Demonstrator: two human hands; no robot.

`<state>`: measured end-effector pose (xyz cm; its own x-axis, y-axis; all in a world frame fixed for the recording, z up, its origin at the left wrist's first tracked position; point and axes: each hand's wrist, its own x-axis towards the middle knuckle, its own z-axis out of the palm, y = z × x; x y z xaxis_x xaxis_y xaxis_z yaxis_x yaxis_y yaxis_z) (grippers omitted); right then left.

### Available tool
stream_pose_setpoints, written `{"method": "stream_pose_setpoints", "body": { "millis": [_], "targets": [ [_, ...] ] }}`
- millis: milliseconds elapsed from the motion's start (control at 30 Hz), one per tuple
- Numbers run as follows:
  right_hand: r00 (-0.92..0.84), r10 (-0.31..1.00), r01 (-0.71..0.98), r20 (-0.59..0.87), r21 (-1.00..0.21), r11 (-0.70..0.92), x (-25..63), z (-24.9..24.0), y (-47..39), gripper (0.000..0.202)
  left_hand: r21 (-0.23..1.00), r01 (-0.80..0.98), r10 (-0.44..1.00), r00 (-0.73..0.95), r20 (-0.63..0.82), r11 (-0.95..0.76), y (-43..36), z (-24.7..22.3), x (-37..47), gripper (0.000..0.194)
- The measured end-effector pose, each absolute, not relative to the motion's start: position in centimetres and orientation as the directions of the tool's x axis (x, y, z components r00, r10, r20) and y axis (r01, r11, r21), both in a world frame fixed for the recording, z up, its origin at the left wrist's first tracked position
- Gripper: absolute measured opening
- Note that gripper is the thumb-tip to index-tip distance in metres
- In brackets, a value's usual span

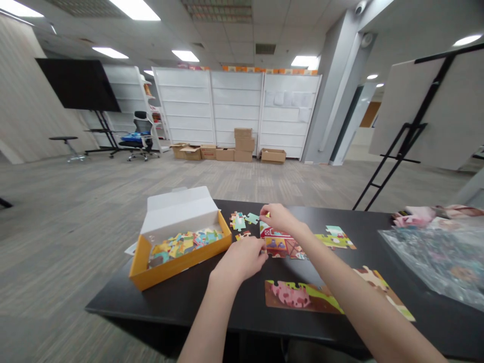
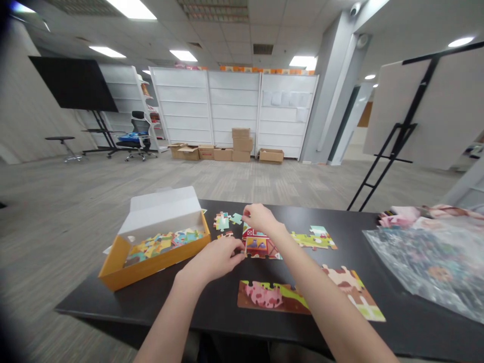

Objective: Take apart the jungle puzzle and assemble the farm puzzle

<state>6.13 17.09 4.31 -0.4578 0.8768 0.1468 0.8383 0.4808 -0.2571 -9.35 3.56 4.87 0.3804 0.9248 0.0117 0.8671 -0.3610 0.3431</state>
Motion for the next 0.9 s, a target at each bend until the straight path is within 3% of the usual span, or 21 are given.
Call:
{"method": "stream_pose_setpoints", "body": {
  "millis": [200,333,433,600,700,767,900],
  "targets": [
    [-0.395,0.916,0.883,0.068,-0.248,0.399,2.1,2.3,18.9,0.031,0.369,0.882,0.947,0.322,-0.014,-0.295,3.7,4.6,-10.9,0.023],
    [-0.361,0.931,0.881,0.053,-0.307,0.359,1.8,1.7,19.8,0.037,0.375,0.885,0.953,0.302,-0.013,-0.276,3.4,5.1,-11.0,0.024],
    [-0.361,0.930,0.849,0.071,-0.386,0.360,1.7,1.6,20.1,0.037,0.374,0.887,0.953,0.302,-0.028,-0.270,3.2,5.6,-10.7,0.026],
    [-0.427,0.896,0.732,0.119,-0.536,0.420,3.4,2.3,19.4,0.012,0.380,0.873,0.942,0.335,-0.013,-0.306,3.1,5.7,-10.3,0.025],
    [-0.400,0.907,0.660,0.129,-0.647,0.383,7.7,3.3,18.7,0.025,0.382,0.872,0.941,0.337,-0.018,-0.305,3.2,5.4,-10.4,0.024],
    [-0.302,0.942,0.483,0.145,-0.829,0.283,12.0,3.8,18.5,0.042,0.378,0.876,0.943,0.333,-0.023,-0.300,3.2,5.2,-10.3,0.024],
    [-0.038,0.976,0.356,0.214,-0.910,0.214,20.7,3.7,18.3,0.053,0.339,0.888,0.941,0.337,-0.020,-0.311,3.2,5.0,-9.4,0.024]
  ]
}}
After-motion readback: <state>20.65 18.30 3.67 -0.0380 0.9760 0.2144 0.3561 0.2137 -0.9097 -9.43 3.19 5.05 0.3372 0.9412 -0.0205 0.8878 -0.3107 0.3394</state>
